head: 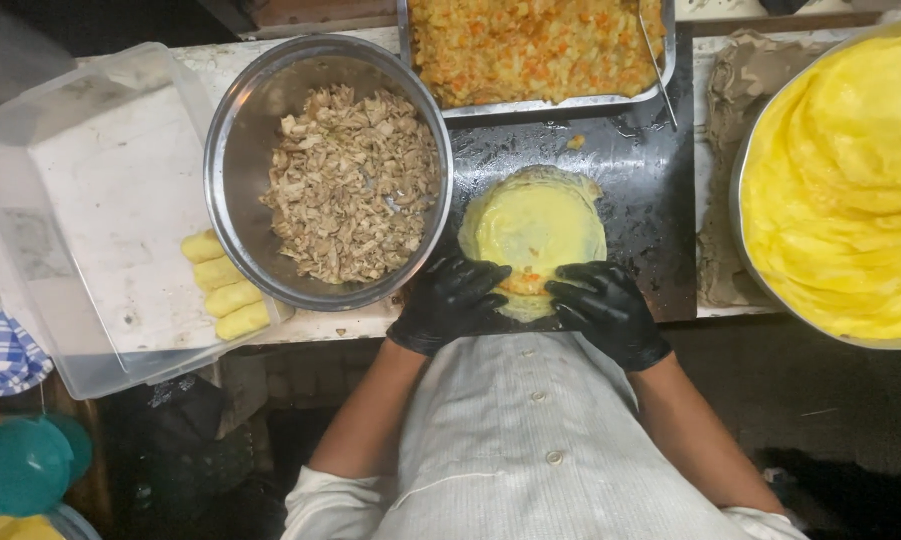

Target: Assembling food wraps by peeling thin crepes, adding shredded meat filling, and rolling them up.

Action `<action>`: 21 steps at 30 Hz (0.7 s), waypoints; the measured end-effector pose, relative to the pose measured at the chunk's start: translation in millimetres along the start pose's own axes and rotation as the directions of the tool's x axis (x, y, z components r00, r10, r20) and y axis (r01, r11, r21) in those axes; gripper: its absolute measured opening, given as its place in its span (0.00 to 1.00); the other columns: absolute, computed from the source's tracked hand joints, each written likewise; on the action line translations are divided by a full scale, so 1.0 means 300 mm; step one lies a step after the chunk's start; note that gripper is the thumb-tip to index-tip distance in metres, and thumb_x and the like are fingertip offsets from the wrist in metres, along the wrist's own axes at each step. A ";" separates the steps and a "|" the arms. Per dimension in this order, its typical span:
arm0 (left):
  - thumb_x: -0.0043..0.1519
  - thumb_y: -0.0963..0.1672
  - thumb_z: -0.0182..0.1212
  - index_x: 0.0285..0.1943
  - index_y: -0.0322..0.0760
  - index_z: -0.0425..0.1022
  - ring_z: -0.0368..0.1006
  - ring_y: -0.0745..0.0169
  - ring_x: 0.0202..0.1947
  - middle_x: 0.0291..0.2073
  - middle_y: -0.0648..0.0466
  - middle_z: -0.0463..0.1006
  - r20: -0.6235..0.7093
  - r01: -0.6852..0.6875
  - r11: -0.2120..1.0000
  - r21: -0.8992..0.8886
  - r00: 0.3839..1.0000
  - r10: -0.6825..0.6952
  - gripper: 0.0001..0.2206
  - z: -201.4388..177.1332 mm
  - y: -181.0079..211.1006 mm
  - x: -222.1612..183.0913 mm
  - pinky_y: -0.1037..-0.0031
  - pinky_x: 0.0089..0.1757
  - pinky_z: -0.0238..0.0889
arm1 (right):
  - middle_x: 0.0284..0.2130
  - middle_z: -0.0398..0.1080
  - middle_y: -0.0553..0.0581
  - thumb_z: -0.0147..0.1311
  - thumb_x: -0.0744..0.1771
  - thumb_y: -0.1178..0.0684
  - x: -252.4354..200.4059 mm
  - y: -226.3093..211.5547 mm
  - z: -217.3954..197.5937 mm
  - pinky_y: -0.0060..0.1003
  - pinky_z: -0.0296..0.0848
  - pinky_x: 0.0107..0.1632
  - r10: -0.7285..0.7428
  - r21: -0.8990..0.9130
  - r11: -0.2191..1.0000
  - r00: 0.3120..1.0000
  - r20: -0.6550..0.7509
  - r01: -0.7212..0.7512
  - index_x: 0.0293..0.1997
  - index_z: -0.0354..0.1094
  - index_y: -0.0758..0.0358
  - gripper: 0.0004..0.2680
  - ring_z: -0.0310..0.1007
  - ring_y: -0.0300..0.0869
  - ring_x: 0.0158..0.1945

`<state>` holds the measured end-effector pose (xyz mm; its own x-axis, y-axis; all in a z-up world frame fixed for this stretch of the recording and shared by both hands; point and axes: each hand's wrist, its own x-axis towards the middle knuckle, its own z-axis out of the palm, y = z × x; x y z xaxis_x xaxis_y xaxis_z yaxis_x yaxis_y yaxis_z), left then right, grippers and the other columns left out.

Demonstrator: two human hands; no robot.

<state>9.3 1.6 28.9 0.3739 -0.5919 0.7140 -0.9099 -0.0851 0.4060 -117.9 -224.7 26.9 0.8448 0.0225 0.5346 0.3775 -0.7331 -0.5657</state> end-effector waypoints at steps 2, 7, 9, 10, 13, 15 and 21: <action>0.60 0.55 0.63 0.53 0.45 0.78 0.77 0.57 0.42 0.47 0.53 0.80 0.033 0.011 0.995 0.100 0.999 -0.014 0.19 -0.006 0.032 0.005 0.64 0.46 0.69 | 0.40 0.77 0.57 0.62 0.62 0.57 -0.020 0.011 -0.003 0.46 0.73 0.52 0.006 0.001 1.000 0.999 -0.045 -0.006 0.43 0.77 0.59 0.07 0.76 0.51 0.45; 0.56 0.49 0.68 0.52 0.44 0.80 0.77 0.57 0.46 0.47 0.52 0.81 0.050 0.125 0.990 -0.062 0.991 -0.122 0.17 0.118 0.007 -0.076 0.64 0.49 0.66 | 0.38 0.76 0.59 0.64 0.61 0.59 -0.009 0.020 0.004 0.47 0.73 0.50 -0.016 -0.016 1.000 0.998 -0.059 0.015 0.41 0.75 0.61 0.07 0.75 0.52 0.42; 0.52 0.50 0.70 0.52 0.44 0.80 0.76 0.57 0.49 0.48 0.52 0.81 0.089 0.098 0.993 -0.059 0.992 -0.092 0.20 0.168 -0.022 -0.118 0.62 0.52 0.64 | 0.36 0.77 0.61 0.64 0.61 0.59 -0.007 0.024 0.013 0.47 0.73 0.49 -0.051 -0.002 0.999 0.993 -0.102 0.051 0.39 0.75 0.63 0.06 0.76 0.53 0.40; 0.53 0.51 0.69 0.50 0.44 0.80 0.76 0.58 0.48 0.47 0.52 0.81 0.079 0.078 0.995 -0.066 0.994 -0.072 0.19 0.176 -0.027 -0.118 0.64 0.52 0.64 | 0.36 0.77 0.60 0.64 0.61 0.59 -0.006 0.021 0.014 0.47 0.73 0.48 -0.061 -0.013 0.998 0.992 -0.110 0.059 0.38 0.75 0.62 0.06 0.76 0.53 0.39; 0.55 0.51 0.68 0.49 0.42 0.81 0.77 0.57 0.48 0.47 0.51 0.81 0.055 0.052 0.994 -0.092 0.997 -0.047 0.17 0.131 -0.008 -0.078 0.63 0.52 0.65 | 0.35 0.77 0.59 0.65 0.61 0.60 0.002 0.011 0.010 0.46 0.73 0.47 -0.064 -0.042 0.997 0.993 -0.099 0.060 0.37 0.76 0.61 0.05 0.76 0.52 0.40; 0.56 0.50 0.67 0.50 0.41 0.80 0.77 0.56 0.49 0.48 0.50 0.81 0.043 0.049 0.993 -0.111 0.998 -0.044 0.17 0.097 0.016 -0.064 0.62 0.52 0.66 | 0.34 0.78 0.58 0.65 0.61 0.60 0.009 0.010 0.004 0.45 0.73 0.47 -0.055 -0.055 0.997 0.995 -0.079 0.051 0.36 0.77 0.61 0.05 0.77 0.51 0.40; 0.58 0.48 0.68 0.51 0.46 0.81 0.77 0.63 0.47 0.49 0.57 0.81 -0.047 0.164 0.984 0.076 0.986 -0.161 0.14 -0.022 0.071 0.014 0.67 0.51 0.66 | 0.37 0.77 0.59 0.61 0.60 0.59 0.009 0.010 -0.032 0.47 0.73 0.48 -0.031 -0.022 0.999 0.999 -0.011 0.031 0.38 0.78 0.59 0.06 0.76 0.52 0.43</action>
<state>-7.3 2.6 44.1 0.5231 -0.5325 0.6654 -0.8474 -0.2415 0.4729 -118.2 -233.4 32.7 0.8284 0.0376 0.5589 0.3950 -0.7466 -0.5353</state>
